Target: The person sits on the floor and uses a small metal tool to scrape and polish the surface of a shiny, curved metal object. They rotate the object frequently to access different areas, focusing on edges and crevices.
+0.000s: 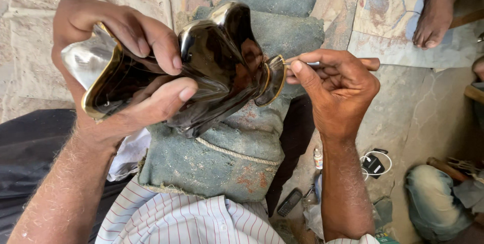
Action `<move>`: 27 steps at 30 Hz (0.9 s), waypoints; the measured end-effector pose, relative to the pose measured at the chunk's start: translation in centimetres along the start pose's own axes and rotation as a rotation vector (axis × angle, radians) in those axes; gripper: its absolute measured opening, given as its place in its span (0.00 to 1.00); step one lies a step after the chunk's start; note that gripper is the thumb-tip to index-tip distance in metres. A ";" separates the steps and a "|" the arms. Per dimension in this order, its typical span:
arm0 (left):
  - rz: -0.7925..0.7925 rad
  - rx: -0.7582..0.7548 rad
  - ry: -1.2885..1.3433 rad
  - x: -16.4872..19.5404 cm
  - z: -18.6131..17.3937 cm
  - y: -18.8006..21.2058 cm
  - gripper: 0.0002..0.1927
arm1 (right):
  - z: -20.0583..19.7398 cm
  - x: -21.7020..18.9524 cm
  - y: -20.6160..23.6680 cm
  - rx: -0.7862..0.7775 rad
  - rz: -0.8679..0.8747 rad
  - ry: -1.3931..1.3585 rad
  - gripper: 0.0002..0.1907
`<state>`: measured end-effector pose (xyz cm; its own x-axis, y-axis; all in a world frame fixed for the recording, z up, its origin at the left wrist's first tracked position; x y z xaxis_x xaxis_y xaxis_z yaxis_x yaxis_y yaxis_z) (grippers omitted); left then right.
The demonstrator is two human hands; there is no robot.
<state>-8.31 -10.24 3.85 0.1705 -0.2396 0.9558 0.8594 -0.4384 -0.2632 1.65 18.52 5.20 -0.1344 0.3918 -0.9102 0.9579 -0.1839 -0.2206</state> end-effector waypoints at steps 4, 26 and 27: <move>0.017 0.008 -0.033 0.0 0.2 0.4 0.24 | -0.1 -0.4 -0.7 -0.051 -0.001 0.054 0.06; -0.014 0.235 -0.093 0.0 2.8 1.7 0.12 | 2.5 -1.3 4.5 0.243 -0.076 0.199 0.05; -0.002 0.247 -0.146 -0.1 3.1 2.0 0.11 | 2.7 -1.2 4.9 0.266 -0.078 0.205 0.05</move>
<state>-5.17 -8.42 3.62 0.2212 -0.1037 0.9697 0.9480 -0.2103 -0.2387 5.83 14.69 4.26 -0.1245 0.5819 -0.8036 0.8435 -0.3645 -0.3946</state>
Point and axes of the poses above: each hand's wrist, its own y-axis away from the middle knuckle, its own z-axis out of the palm, x = y × z, the point moved 3 cm from there along -y, towards the middle knuckle, and after that the axes turned 6 degrees about -z, right-handed, at the moved point
